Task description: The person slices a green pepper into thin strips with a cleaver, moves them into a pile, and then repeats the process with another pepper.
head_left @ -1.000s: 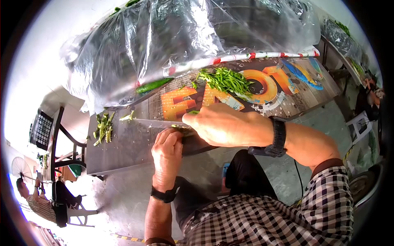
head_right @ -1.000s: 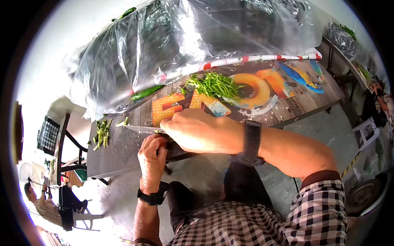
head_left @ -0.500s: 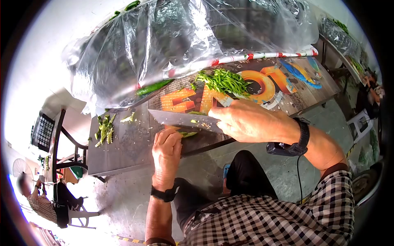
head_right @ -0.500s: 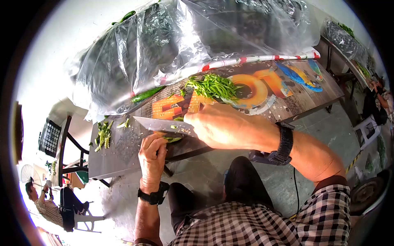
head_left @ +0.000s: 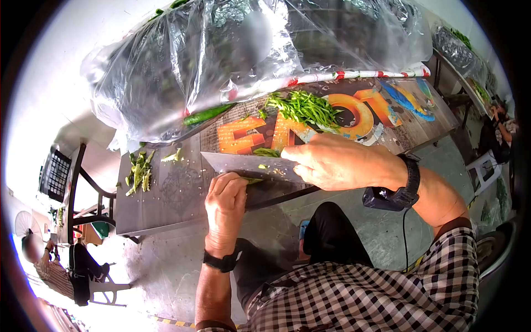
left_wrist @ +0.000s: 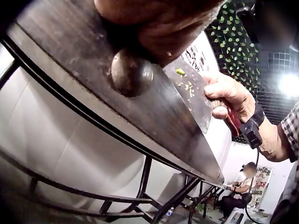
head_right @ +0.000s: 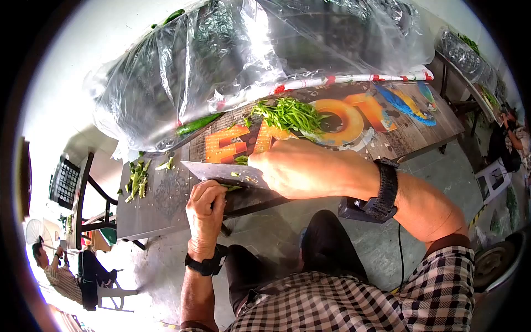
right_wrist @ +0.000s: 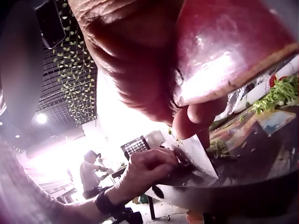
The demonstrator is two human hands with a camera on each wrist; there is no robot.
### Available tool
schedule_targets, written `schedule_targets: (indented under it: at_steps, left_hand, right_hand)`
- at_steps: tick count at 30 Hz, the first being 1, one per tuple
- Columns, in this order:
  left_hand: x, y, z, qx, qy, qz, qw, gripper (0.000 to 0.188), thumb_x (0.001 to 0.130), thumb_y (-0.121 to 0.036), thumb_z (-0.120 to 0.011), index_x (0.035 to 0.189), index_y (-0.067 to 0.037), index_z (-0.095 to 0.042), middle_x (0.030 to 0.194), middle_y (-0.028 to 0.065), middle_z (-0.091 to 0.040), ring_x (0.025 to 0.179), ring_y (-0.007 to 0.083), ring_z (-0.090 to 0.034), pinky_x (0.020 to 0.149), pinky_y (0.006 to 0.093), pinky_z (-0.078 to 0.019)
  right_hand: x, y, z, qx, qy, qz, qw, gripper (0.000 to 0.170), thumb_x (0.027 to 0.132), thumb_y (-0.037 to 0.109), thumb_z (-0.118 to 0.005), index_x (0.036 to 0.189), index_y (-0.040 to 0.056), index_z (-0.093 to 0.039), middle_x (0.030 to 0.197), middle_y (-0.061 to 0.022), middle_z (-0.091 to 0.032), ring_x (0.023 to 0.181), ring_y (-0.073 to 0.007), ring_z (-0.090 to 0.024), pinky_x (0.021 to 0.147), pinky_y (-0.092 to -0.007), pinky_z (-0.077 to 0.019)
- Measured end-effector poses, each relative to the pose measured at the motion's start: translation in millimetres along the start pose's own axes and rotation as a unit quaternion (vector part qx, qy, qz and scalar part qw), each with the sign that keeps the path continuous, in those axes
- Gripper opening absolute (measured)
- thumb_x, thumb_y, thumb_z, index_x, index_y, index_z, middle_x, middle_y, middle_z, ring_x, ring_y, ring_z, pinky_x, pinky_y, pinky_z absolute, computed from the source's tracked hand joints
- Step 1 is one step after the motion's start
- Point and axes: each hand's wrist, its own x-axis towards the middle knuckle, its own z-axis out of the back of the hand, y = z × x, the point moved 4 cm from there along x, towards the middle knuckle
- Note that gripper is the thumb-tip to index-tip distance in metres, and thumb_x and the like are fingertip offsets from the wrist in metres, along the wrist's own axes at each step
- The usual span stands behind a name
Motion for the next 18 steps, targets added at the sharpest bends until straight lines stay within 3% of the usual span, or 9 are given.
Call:
schedule_targets:
  at_steps: [10,13,14,18]
  left_hand:
    - [1,1,0,-0.002,0.011,0.002,1.0,0.015,0.074,0.005,-0.068,0.086,-0.004,-0.066,0.091,0.0084,-0.066,0.088,0.0295,-0.063,0.078,0.0382,-0.0533]
    - [1,1,0,-0.001,0.02,0.01,1.0,0.015,0.075,0.005,-0.067,0.087,-0.004,-0.067,0.093,0.0089,-0.066,0.089,0.0299,-0.063,0.078,0.0386,-0.0532]
    - [1,2,1,0.0,0.024,0.013,1.0,0.015,0.075,0.004,-0.066,0.088,-0.004,-0.067,0.093,0.009,-0.066,0.089,0.03,-0.063,0.078,0.0387,-0.0532]
    - [-1,3,1,-0.001,0.031,0.008,0.999,0.016,0.075,0.004,-0.066,0.089,-0.004,-0.068,0.095,0.0099,-0.065,0.09,0.0306,-0.063,0.079,0.039,-0.0531]
  right_hand:
    - [12,5,-11,-0.058,-0.01,0.044,0.997,0.005,0.087,0.004,-0.054,0.085,-0.0006,-0.055,0.061,-0.02,-0.057,0.055,-0.0366,-0.06,0.052,-0.0456,-0.0463]
    - [31,14,-22,-0.106,0.037,0.007,0.994,0.005,0.087,0.005,-0.055,0.086,0.0004,-0.055,0.063,-0.0184,-0.059,0.058,-0.0341,-0.063,0.052,-0.0441,-0.0484]
    - [36,14,-26,-0.098,0.001,0.05,0.994,0.006,0.088,0.007,-0.054,0.088,0.0007,-0.056,0.065,-0.0177,-0.061,0.062,-0.0322,-0.066,0.053,-0.0436,-0.0496]
    - [43,15,-28,-0.142,0.032,0.035,0.989,0.006,0.089,0.007,-0.054,0.089,0.0009,-0.055,0.065,-0.0165,-0.06,0.062,-0.0315,-0.066,0.054,-0.0436,-0.0494]
